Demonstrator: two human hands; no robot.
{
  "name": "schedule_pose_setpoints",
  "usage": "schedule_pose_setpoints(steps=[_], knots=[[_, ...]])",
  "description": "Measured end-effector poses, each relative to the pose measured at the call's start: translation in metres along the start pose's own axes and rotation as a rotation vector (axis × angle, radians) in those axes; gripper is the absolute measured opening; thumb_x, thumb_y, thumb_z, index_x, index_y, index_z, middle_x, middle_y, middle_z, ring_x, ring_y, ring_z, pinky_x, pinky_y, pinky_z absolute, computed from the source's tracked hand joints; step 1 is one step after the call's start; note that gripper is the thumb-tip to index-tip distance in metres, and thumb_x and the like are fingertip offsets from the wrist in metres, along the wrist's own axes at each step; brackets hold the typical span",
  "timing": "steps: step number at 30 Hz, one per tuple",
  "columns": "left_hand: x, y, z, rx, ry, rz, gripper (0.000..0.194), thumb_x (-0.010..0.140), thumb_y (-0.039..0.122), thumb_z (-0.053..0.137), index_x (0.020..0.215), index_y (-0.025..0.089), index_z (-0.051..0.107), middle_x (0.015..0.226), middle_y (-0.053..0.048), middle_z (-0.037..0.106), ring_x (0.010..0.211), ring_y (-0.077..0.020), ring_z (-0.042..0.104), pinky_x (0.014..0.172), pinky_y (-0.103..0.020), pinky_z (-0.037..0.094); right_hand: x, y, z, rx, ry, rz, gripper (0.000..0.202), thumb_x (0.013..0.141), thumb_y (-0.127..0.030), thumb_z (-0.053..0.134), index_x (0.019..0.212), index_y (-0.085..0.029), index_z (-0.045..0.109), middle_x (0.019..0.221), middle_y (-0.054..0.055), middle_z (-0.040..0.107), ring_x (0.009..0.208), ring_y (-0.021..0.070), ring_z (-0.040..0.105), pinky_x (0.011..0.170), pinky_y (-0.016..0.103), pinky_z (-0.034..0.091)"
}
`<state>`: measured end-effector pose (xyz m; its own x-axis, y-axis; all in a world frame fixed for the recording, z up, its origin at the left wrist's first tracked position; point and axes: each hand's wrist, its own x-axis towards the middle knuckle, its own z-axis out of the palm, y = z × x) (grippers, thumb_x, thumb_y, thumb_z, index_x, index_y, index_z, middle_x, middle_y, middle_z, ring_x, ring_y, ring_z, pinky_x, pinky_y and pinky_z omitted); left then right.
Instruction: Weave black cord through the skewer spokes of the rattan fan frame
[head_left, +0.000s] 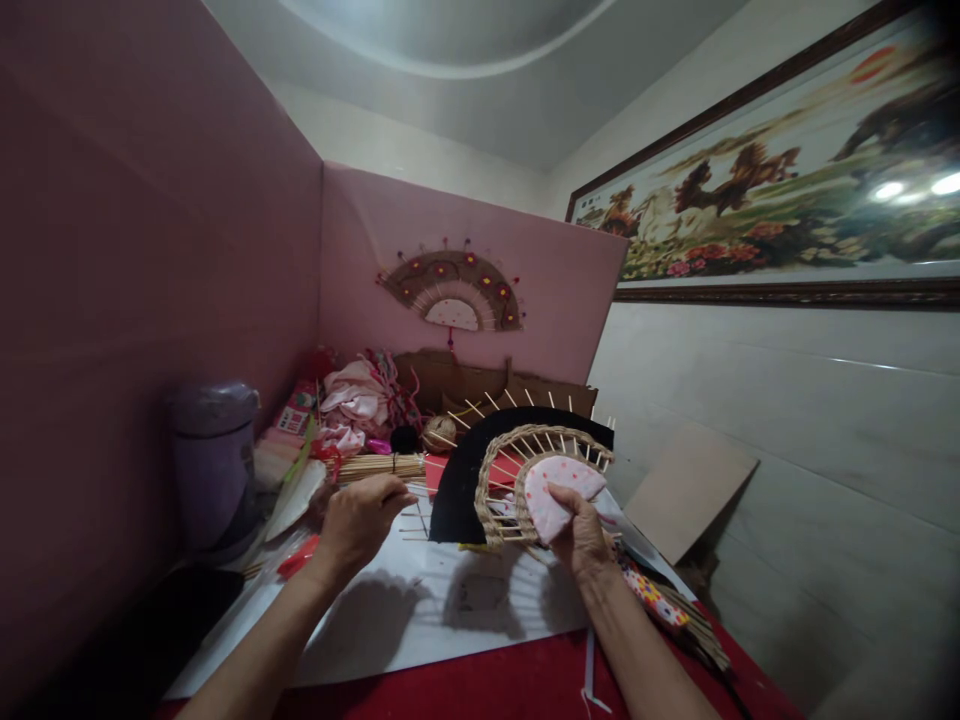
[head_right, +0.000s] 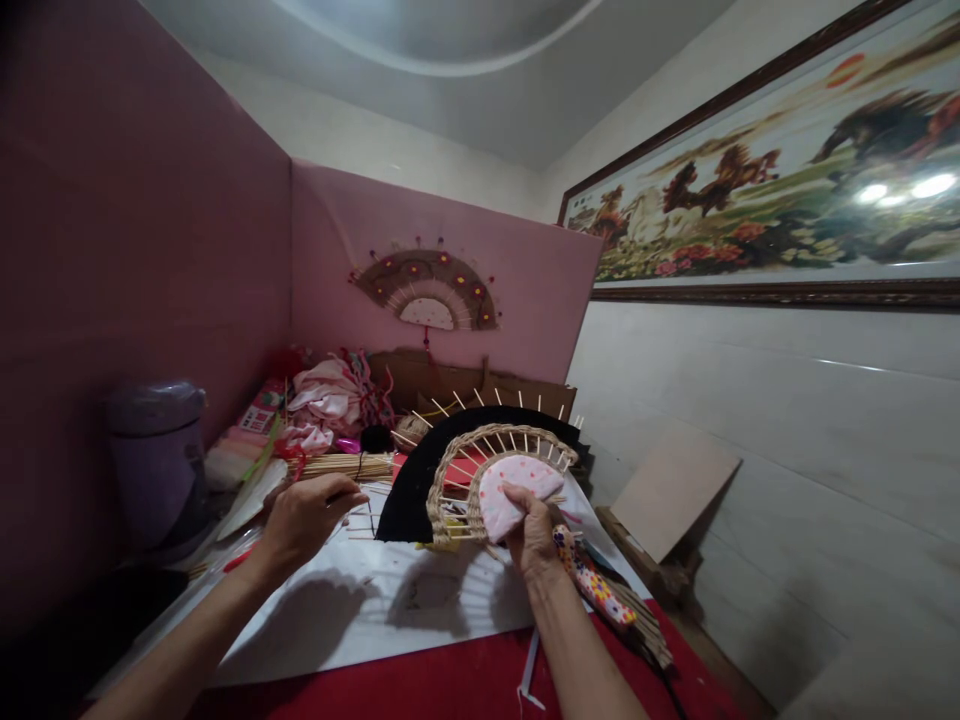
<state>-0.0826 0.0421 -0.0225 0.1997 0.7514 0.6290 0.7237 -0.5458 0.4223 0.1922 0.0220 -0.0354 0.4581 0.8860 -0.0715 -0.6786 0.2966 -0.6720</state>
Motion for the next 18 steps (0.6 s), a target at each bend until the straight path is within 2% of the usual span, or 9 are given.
schedule_pose_setpoints(steps=[5, 10, 14, 18], knots=[[-0.004, 0.003, 0.005, 0.133, -0.028, 0.165, 0.021, 0.081, 0.035, 0.053, 0.069, 0.020, 0.063, 0.071, -0.001, 0.066, 0.067, -0.0154, 0.060, 0.059, -0.025, 0.033, 0.001, 0.002, -0.002, -0.059, -0.044, 0.006, 0.028, 0.051, -0.004, 0.067, 0.076, -0.014, 0.061, 0.064, -0.002, 0.068, 0.069, 0.0195, 0.067, 0.069, 0.030, 0.057], [-0.007, 0.007, 0.010, 0.168, -0.063, 0.245, 0.020, 0.082, 0.032, 0.054, 0.067, 0.020, 0.061, 0.068, 0.000, 0.064, 0.065, -0.0147, 0.058, 0.057, -0.025, 0.030, -0.001, 0.006, -0.005, -0.114, -0.087, 0.058, 0.025, 0.052, -0.004, 0.069, 0.074, -0.012, 0.063, 0.069, 0.002, 0.070, 0.064, 0.0185, 0.066, 0.064, 0.028, 0.057], [-0.008, 0.010, 0.010, 0.175, -0.071, 0.246, 0.020, 0.081, 0.032, 0.054, 0.066, 0.019, 0.060, 0.068, 0.000, 0.063, 0.065, -0.0142, 0.058, 0.058, -0.025, 0.030, 0.000, 0.007, -0.006, -0.133, -0.083, 0.074, 0.026, 0.051, -0.005, 0.069, 0.076, -0.011, 0.064, 0.070, 0.003, 0.071, 0.063, 0.0187, 0.066, 0.062, 0.028, 0.057], [-0.005, 0.011, 0.005, 0.073, -0.065, 0.170, 0.020, 0.078, 0.035, 0.058, 0.065, 0.020, 0.060, 0.068, 0.001, 0.064, 0.065, -0.0133, 0.057, 0.058, -0.024, 0.031, 0.003, 0.006, -0.007, -0.125, -0.083, 0.068, 0.028, 0.050, -0.005, 0.069, 0.076, -0.013, 0.063, 0.070, 0.002, 0.071, 0.061, 0.0187, 0.066, 0.062, 0.030, 0.058]])
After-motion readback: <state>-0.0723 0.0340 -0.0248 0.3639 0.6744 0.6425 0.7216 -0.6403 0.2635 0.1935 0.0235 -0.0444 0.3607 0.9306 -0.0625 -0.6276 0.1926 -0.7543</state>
